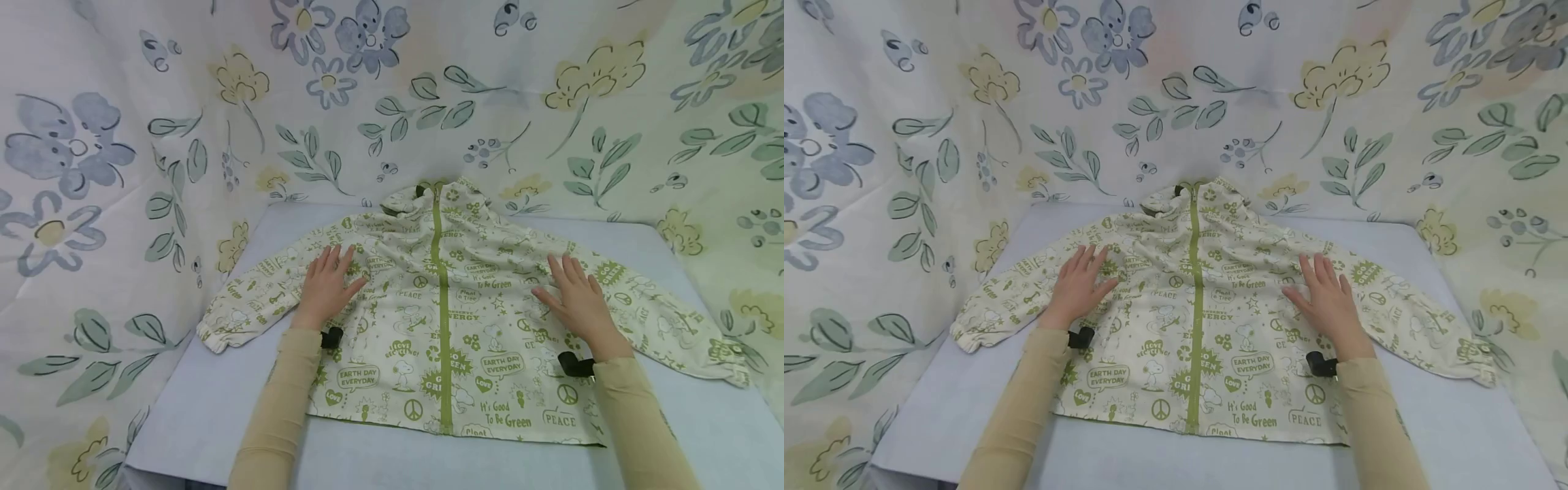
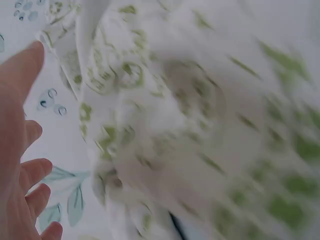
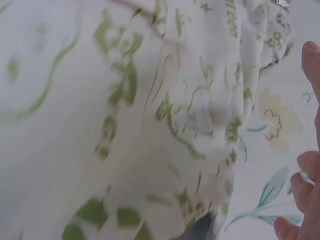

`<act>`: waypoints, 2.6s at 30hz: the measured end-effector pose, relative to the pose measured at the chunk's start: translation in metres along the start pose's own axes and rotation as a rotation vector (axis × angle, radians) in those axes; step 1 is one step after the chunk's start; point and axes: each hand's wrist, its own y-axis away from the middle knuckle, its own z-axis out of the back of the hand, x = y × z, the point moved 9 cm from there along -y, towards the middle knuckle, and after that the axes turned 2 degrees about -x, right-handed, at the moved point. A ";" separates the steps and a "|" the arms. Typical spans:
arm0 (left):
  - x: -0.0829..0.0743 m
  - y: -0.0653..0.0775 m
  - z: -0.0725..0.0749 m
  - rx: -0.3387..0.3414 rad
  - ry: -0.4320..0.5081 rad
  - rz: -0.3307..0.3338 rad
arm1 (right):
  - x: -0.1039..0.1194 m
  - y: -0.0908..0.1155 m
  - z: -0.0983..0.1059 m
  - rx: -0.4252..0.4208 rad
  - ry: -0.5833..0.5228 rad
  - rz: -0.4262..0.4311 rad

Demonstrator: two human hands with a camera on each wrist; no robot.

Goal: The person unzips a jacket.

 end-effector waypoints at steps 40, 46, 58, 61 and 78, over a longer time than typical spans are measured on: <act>-0.093 -0.097 -0.010 -0.053 0.066 -0.072 | 0.088 -0.092 -0.026 0.054 -0.007 0.065; -0.101 -0.112 -0.005 -0.069 0.065 -0.050 | 0.093 -0.099 -0.027 0.064 0.001 0.063; -0.113 -0.133 -0.012 0.024 0.021 -0.046 | 0.099 -0.100 -0.028 0.055 0.017 0.067; -0.113 -0.138 -0.016 0.059 0.057 -0.036 | 0.100 -0.099 -0.028 0.056 0.004 0.063; -0.114 -0.140 -0.032 0.159 0.141 0.010 | 0.101 -0.098 -0.027 0.046 -0.003 0.059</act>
